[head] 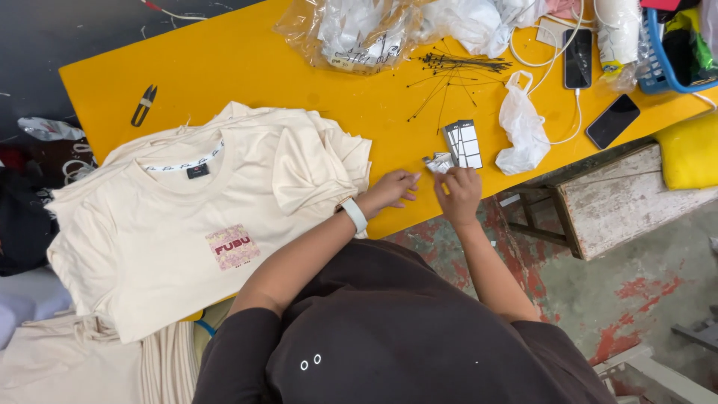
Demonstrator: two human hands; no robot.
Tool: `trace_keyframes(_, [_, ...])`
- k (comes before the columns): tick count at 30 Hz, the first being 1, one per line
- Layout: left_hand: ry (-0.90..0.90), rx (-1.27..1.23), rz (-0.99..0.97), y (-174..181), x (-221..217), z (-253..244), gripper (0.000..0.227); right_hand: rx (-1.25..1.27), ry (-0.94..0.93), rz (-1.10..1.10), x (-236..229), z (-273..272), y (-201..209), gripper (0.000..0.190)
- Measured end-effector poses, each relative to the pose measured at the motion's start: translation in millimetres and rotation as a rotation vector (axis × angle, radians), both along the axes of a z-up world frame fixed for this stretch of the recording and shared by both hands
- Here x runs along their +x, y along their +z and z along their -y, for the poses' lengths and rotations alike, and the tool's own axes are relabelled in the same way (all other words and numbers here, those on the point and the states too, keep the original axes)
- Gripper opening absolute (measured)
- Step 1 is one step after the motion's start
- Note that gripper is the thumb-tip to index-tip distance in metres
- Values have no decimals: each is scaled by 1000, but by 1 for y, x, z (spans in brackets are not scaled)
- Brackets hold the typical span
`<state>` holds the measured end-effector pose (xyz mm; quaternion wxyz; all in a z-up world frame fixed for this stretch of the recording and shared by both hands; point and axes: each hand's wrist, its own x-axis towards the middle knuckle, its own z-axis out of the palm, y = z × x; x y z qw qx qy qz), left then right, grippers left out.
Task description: The person repeatedly picks up a cream-colored t-shirt from a stack, lays it on a yellow table, and attaches a small tag to the collar area using a pin. After tagging, the shirt is moved to a separate stack.
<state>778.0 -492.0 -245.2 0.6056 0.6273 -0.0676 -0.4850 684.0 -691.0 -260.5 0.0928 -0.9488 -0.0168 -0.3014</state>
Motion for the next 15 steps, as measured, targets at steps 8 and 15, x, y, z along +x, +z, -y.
trace_keyframes(8, [234,1,-75,-5,26,0,28,555,-3,-49,51,19,45,14])
trace_keyframes(15, [142,65,-138,-4,30,-17,25,823,-593,-363,63,118,-51,34])
